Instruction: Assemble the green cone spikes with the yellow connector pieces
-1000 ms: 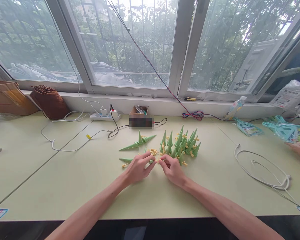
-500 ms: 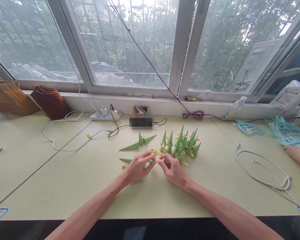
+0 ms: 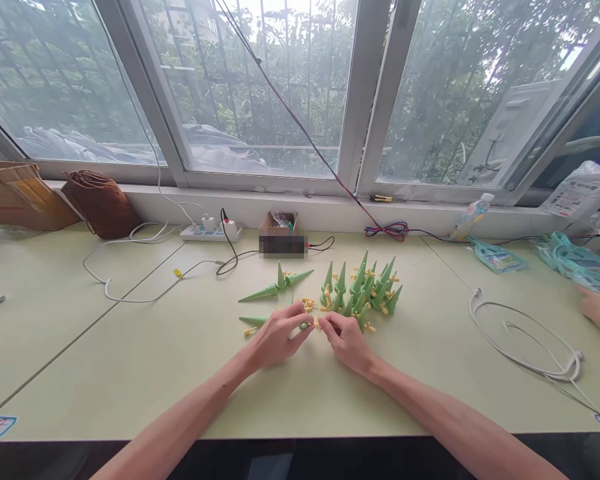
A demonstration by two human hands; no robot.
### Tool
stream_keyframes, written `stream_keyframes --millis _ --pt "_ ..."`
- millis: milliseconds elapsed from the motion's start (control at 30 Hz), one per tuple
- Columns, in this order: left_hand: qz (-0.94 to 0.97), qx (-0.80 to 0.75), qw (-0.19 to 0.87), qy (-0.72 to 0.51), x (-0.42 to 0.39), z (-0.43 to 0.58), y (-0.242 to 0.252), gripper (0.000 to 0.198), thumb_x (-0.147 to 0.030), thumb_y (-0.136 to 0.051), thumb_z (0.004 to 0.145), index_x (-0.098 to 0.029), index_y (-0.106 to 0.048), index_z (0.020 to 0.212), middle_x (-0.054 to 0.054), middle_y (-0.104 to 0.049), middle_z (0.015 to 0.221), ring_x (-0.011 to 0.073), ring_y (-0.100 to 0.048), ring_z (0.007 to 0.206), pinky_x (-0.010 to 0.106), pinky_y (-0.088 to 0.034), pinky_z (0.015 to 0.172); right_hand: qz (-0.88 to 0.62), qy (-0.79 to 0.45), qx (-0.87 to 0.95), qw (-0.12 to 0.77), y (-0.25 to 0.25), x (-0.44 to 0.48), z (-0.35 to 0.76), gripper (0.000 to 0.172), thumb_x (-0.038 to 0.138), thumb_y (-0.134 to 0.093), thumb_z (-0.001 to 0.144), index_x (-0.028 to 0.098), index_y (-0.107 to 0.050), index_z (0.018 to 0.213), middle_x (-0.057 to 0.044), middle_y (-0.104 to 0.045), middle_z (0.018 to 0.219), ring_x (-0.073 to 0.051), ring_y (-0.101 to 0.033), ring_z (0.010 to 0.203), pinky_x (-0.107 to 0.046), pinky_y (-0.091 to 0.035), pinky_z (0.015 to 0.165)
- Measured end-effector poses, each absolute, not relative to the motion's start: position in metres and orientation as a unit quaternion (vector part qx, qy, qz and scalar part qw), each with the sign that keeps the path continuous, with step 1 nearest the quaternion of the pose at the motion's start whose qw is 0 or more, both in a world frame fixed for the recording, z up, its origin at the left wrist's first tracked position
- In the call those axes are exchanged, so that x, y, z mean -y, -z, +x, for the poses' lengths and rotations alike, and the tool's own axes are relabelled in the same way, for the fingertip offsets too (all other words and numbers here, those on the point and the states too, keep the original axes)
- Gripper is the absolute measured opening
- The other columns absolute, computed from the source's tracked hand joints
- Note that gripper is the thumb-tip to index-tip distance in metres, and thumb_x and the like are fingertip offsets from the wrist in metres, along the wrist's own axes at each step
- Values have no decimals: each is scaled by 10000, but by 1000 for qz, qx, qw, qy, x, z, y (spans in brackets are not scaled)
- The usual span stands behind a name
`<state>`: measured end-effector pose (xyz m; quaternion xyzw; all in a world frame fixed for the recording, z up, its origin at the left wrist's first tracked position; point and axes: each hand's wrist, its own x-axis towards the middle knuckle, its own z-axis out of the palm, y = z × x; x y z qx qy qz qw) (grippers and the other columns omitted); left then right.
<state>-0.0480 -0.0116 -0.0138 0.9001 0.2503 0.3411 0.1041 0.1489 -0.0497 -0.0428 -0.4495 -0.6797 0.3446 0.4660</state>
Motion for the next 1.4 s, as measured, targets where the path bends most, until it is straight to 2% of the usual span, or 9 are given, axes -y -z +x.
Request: stream_keyframes --millis 167,233,467,633,833,933,1100,1233,1400 --pt "888 -259 109 -363 10 -48 15 106 -205 -534 944 -172 -625 900 27 -509 796 116 -503 645 236 -424 590 -447 -366 672 463 44 49 149 231 412 -491 963 190 -554 977 90 -335 509 -107 -262 465 -242 -215 466" --pt "888 -261 110 -363 9 -48 16 107 -206 -538 942 -172 -626 891 27 -509 793 117 -505 646 236 -424 592 -444 -368 675 460 45 49 149 219 400 -493 962 192 -543 1007 93 -348 506 -108 -273 465 -238 -230 473" --pt "892 -263 109 -353 10 -48 16 127 -225 -524 949 -174 -629 899 26 -498 788 118 -495 639 235 -421 589 -439 -363 683 458 44 48 150 201 378 -482 965 192 -529 907 87 -321 530 -107 -251 491 -248 -207 485" --pt "899 -253 107 -341 12 -49 14 129 -223 -513 952 -176 -627 914 24 -478 789 119 -482 643 233 -422 597 -438 -346 694 454 41 49 150 310 406 -447 976 189 -509 764 51 -364 582 -110 -285 523 -257 -233 500" --pt "900 -250 114 -338 13 -48 13 121 -213 -518 947 -175 -624 903 17 -466 783 113 -463 633 229 -409 589 -447 -324 704 447 38 50 149 396 442 -409 986 189 -508 698 38 -368 571 -114 -292 526 -264 -255 503" --pt "895 -254 115 -349 12 -48 14 114 -210 -527 945 -173 -625 900 22 -482 790 116 -480 643 232 -414 596 -451 -337 694 449 40 49 149 369 444 -426 982 185 -537 744 45 -374 561 -110 -298 509 -257 -250 490" --pt "887 -266 120 -359 10 -48 16 122 -216 -530 947 -173 -631 894 28 -504 795 122 -505 657 236 -423 602 -448 -367 681 448 43 50 150 263 434 -484 961 187 -552 1015 75 -417 517 -117 -357 463 -239 -292 480" --pt "890 -263 114 -355 11 -47 15 131 -223 -525 950 -171 -632 895 24 -492 780 117 -489 634 234 -418 588 -441 -378 678 451 43 50 149 240 425 -473 961 192 -529 976 62 -472 530 -124 -414 466 -241 -334 494" --pt "893 -266 110 -346 12 -48 13 136 -233 -520 951 -174 -627 893 25 -486 781 122 -487 640 236 -423 597 -440 -368 686 448 41 50 149 220 402 -464 963 198 -531 913 72 -384 528 -117 -313 485 -247 -266 482"
